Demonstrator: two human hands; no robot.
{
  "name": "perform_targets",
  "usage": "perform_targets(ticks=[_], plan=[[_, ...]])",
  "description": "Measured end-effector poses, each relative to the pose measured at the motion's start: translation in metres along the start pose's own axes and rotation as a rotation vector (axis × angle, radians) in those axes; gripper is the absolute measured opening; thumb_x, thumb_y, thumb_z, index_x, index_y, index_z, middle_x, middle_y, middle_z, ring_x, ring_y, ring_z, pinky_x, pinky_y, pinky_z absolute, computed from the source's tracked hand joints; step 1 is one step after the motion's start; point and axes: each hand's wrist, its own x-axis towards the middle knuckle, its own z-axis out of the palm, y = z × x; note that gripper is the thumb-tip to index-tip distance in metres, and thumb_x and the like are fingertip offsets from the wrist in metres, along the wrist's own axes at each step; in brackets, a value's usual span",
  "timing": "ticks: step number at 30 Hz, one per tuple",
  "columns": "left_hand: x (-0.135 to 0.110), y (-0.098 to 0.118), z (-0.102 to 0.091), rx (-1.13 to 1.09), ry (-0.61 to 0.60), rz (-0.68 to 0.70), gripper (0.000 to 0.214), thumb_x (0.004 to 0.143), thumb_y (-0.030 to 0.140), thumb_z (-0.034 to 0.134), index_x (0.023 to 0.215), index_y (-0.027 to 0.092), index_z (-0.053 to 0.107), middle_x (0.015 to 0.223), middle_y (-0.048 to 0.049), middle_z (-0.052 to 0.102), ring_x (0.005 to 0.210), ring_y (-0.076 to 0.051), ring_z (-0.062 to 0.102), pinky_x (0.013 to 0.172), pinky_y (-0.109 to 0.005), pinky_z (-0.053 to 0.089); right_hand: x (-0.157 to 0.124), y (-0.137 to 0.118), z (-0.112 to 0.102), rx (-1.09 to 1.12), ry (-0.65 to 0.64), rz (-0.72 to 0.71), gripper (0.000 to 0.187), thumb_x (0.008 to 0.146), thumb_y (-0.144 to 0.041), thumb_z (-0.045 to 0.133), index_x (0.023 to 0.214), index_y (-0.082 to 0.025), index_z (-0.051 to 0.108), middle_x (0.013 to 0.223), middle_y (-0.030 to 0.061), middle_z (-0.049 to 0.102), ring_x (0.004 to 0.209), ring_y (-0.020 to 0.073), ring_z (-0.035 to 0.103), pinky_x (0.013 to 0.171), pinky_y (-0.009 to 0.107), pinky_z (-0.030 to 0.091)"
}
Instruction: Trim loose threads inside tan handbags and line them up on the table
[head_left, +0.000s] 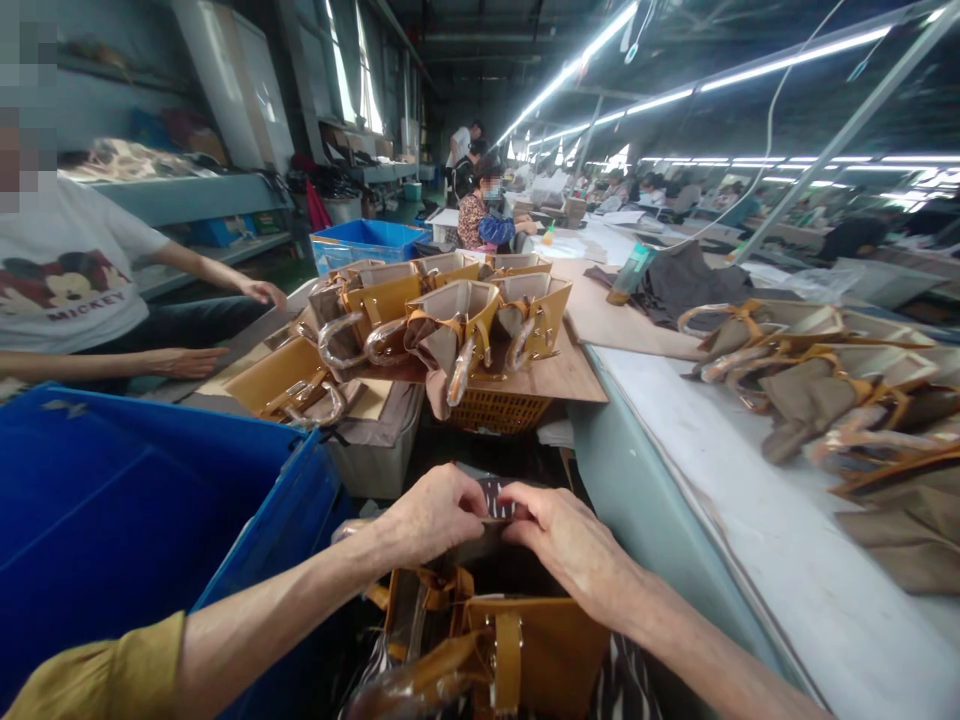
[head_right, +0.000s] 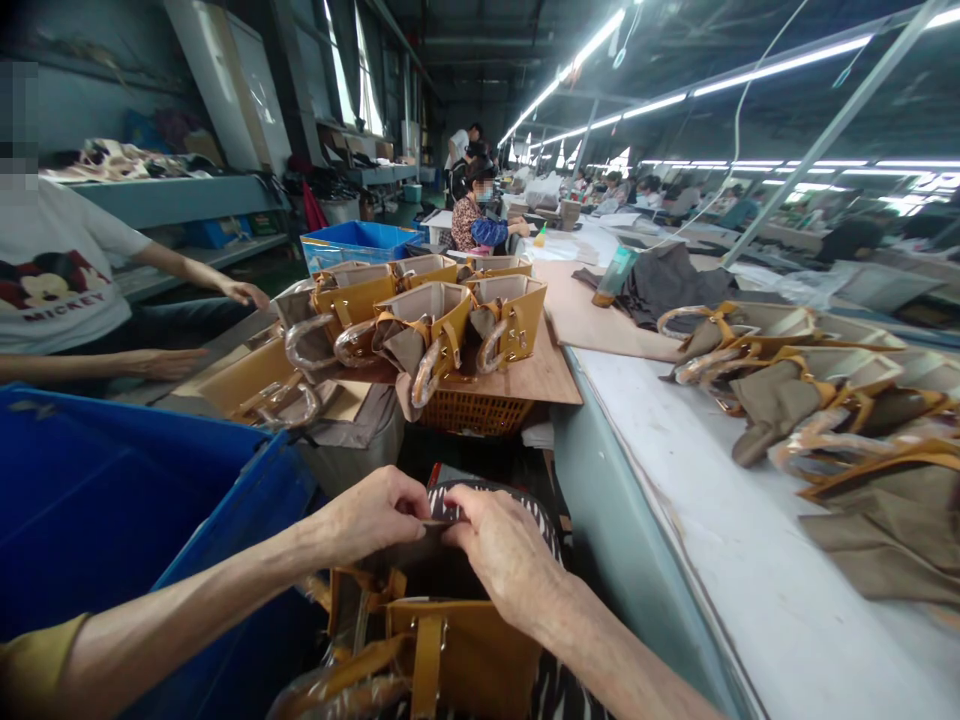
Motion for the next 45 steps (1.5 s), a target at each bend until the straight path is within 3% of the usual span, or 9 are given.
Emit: perform_targets(ticks=[3,6,9,15,18,22,28,36,45], plan=[[-0.006,0.002,0.002,0.069,0.073,0.047,0.014,0.062,0.017,0.048,0.063,0.014,0.062,0.054,0.0039,0.047,0.053,-0.009,0.039,0.047,-0.02,0.025,0.005,-0.004,-0.002,0.007,-0.073,-0.069,0.018,0.08,-0.022,0.049,0.079,-0.027,0.066,0.074,-0.0036,0.065,0.077,0.0156,0.057,0.064,0.024,0.032],[-0.01,-0.002,-0.007,-0.021,-0.019,0.067,0.014,0.061,0.018,0.056,0.072,0.014,0.063,0.058,0.0047,0.05,0.057,-0.009,0.043,0.05,-0.019,0.03,0.008,-0.009,-0.004,-0.004,-0.113,-0.091,0.021,0.08,-0.022,0.048,0.073,-0.024,0.067,0.067,-0.0028,0.062,0.07,0.0144,0.056,0.061,0.023,0.031],[-0.016,-0.011,-0.022,-0.128,-0.081,0.023,0.029,0.053,0.015,0.065,0.082,0.014,0.062,0.066,0.0047,0.055,0.063,-0.01,0.048,0.056,-0.019,0.035,0.009,-0.012,-0.005,-0.024,-0.106,-0.048,0.018,0.078,-0.024,0.05,0.07,-0.023,0.067,0.067,-0.0022,0.062,0.074,0.0154,0.055,0.062,0.023,0.031],[-0.026,-0.02,-0.028,-0.311,-0.135,-0.07,0.029,0.057,0.018,0.06,0.086,0.014,0.061,0.071,0.0016,0.06,0.065,-0.012,0.052,0.057,-0.02,0.036,0.01,-0.01,-0.003,-0.069,-0.094,-0.036,0.024,0.081,-0.027,0.05,0.059,-0.02,0.058,0.057,-0.0034,0.052,0.062,0.012,0.048,0.057,0.023,0.027],[-0.031,-0.014,-0.021,-0.184,0.049,-0.021,0.018,0.064,0.021,0.057,0.081,0.015,0.061,0.067,0.0023,0.056,0.064,-0.012,0.05,0.058,-0.021,0.036,0.009,-0.01,-0.002,-0.059,-0.092,-0.033,0.023,0.081,-0.027,0.05,0.061,-0.02,0.059,0.058,-0.0039,0.052,0.062,0.0115,0.048,0.057,0.022,0.026],[-0.044,-0.008,-0.007,0.247,0.345,0.118,0.01,0.072,0.013,0.051,0.074,0.018,0.059,0.074,0.0019,0.057,0.072,-0.013,0.051,0.065,-0.023,0.037,0.008,-0.01,0.001,-0.058,-0.073,-0.049,0.023,0.083,-0.025,0.048,0.064,-0.022,0.061,0.059,-0.0041,0.055,0.063,0.0116,0.051,0.057,0.022,0.027],[-0.051,-0.014,0.015,0.47,0.485,0.228,0.019,0.084,0.009,0.041,0.075,0.017,0.056,0.084,-0.0018,0.06,0.08,-0.016,0.053,0.073,-0.027,0.039,0.008,-0.01,0.007,-0.122,0.013,-0.007,0.023,0.082,-0.026,0.051,0.061,-0.022,0.06,0.062,-0.0034,0.06,0.067,0.0134,0.055,0.058,0.022,0.029],[-0.042,-0.011,0.028,0.326,0.567,0.21,0.013,0.077,0.007,0.052,0.069,0.018,0.056,0.092,0.0026,0.06,0.083,-0.014,0.053,0.076,-0.027,0.036,0.01,-0.004,0.013,-0.084,-0.002,-0.013,0.022,0.081,-0.024,0.048,0.074,-0.028,0.068,0.074,-0.0028,0.068,0.076,0.0176,0.061,0.063,0.023,0.035],[-0.041,-0.011,0.025,0.262,0.527,0.057,0.011,0.073,0.009,0.048,0.065,0.015,0.053,0.078,-0.0014,0.058,0.075,-0.014,0.052,0.075,-0.028,0.036,0.018,0.003,0.017,-0.148,-0.053,-0.052,0.023,0.081,-0.027,0.045,0.075,-0.03,0.068,0.075,-0.0023,0.069,0.077,0.0211,0.064,0.064,0.023,0.04]])
